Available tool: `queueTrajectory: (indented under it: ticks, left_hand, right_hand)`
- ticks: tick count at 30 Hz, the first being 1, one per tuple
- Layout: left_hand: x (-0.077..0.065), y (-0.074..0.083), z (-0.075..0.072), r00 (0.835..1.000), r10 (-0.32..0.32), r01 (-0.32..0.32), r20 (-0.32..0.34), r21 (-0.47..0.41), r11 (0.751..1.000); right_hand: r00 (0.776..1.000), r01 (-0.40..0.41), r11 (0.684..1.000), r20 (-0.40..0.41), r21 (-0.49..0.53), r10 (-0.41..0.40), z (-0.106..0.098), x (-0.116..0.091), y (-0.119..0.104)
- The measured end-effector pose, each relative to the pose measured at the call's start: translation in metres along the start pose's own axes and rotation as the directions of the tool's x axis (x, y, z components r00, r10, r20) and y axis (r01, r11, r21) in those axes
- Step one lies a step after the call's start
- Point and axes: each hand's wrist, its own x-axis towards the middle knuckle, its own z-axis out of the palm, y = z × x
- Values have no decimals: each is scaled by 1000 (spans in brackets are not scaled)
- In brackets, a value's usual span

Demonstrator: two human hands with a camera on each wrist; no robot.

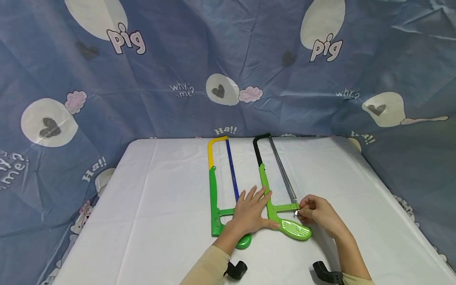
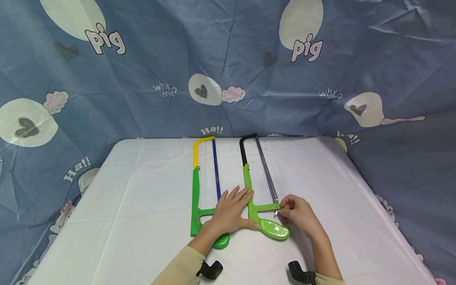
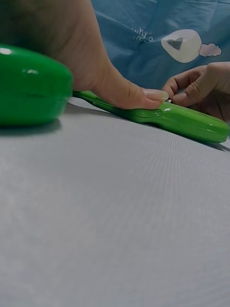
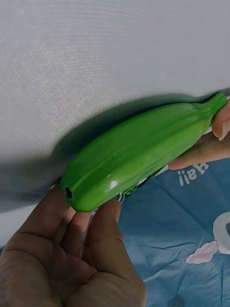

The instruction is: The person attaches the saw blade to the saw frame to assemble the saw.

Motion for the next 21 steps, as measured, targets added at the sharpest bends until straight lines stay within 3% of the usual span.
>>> queueTrajectory:
  ticks: [11, 21]
  left_hand:
    - [-1, 1, -1, 1000, 7, -7, -2, 2, 1000]
    - [-2, 1, -2, 1000, 14, -14, -12, -2, 1000]
  right_hand:
    - [999, -20, 997, -51, -78, 16, -4, -3, 1]
    - [993, 6, 990, -112, -140, -22, -3, -5, 5]
